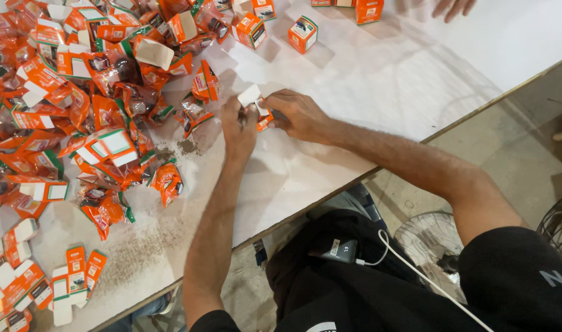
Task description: The person packs small orange product cartons at a table. They pick up a folded carton, open it, place a plastic-wrapped item inside, close the flaps, and set the finished box on the table, repeating this cycle continuously while another person's hands occasionally place items nearby.
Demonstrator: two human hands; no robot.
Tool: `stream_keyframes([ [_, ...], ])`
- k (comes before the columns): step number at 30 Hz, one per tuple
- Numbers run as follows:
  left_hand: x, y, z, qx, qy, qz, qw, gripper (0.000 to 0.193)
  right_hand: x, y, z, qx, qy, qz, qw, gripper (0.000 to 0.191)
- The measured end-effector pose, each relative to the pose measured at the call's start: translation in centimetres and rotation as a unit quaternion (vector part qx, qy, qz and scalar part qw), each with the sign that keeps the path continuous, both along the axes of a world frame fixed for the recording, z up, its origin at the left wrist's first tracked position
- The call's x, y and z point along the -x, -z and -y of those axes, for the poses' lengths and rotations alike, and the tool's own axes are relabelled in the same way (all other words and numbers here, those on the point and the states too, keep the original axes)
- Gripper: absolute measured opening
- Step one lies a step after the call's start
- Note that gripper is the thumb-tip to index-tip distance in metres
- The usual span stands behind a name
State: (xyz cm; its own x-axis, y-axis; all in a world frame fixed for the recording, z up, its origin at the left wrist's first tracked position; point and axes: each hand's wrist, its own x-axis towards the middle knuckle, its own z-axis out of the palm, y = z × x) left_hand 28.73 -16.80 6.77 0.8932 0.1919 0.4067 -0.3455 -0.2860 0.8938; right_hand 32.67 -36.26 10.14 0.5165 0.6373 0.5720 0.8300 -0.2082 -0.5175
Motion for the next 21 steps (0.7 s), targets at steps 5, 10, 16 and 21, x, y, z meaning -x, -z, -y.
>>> stream_keyframes([
  [5,3.6,-3.5,-0.3,-0.209,0.062,0.143,0.965,0.024,-0.3,0.2,0.1,0.056,0.030,-0.103,0.993,0.049],
  [10,3.8,-4.4,0.2,-0.243,0.033,0.128,0.961,0.022,-0.2,-0.1,0.1,0.016,0.001,-0.109,0.994,0.053],
  [16,3.4,-3.0,-0.1,-0.199,0.029,0.106,0.974,0.011,-0.1,-0.8,0.2,0.011,-0.015,-0.084,0.996,0.052],
  [21,4.3,-2.9,-0.5,-0.326,0.044,0.165,0.930,0.011,0.1,-0.3,0.3,0.051,-0.021,-0.011,0.998,0.041],
])
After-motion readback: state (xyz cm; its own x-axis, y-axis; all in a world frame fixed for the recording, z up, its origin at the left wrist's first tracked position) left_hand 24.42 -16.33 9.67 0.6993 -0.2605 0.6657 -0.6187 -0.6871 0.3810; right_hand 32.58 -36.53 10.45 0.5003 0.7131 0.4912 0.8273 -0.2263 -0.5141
